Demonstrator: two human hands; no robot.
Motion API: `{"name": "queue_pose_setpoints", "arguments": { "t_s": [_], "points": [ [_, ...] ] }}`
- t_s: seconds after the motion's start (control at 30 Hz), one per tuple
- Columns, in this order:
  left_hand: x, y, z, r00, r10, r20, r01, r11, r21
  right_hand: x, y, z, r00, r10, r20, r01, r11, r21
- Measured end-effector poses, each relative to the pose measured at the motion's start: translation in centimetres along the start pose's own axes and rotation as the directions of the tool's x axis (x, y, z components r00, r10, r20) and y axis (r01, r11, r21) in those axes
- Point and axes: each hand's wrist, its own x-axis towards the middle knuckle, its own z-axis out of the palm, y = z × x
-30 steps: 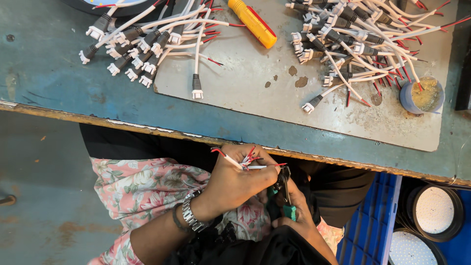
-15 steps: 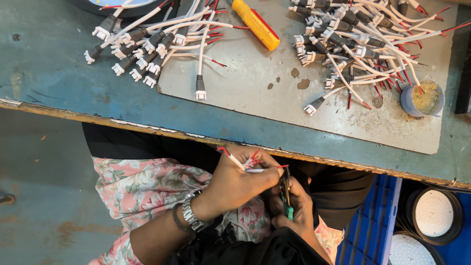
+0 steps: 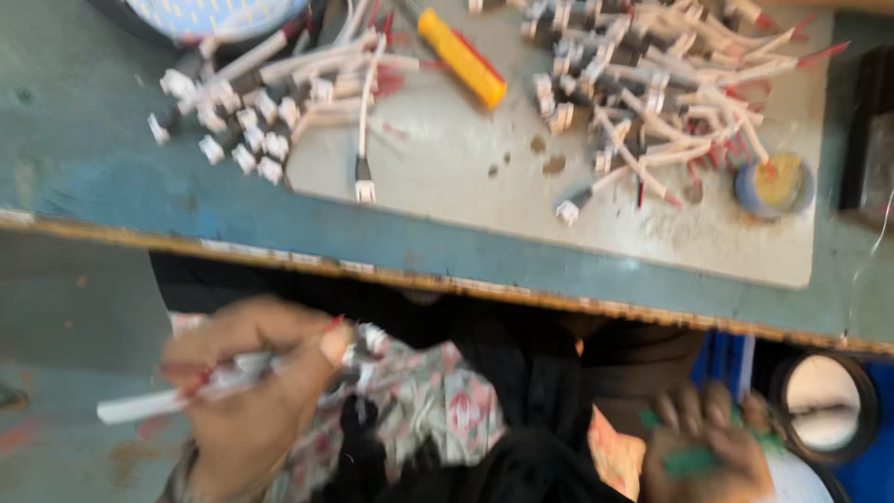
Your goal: The person strips the insulation from the ends of multiple white wires with red and black conductors using wire cutters. They gather the wires into a bundle, strip each end, and place the finished wires on the table.
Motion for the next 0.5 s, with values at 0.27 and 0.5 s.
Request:
{"name": "queue_pose_setpoints", "arguments": {
  "t_s": [0.27, 0.5],
  "points": [
    [1.7, -5.2, 2.7, 0.993, -0.105, -0.049, 0.104, 0.994, -0.022, -1.9, 4.5, 4.3, 0.852, 0.505, 0.136, -0.364, 0.759, -0.540],
    [1.9, -5.7, 3.6, 0.985, -0.159, -0.066, 0.160, 0.987, 0.022, -0.5, 6.3, 3.1, 0.694, 0.671, -0.261, -0.646, 0.420, -0.637]
  ]
}}
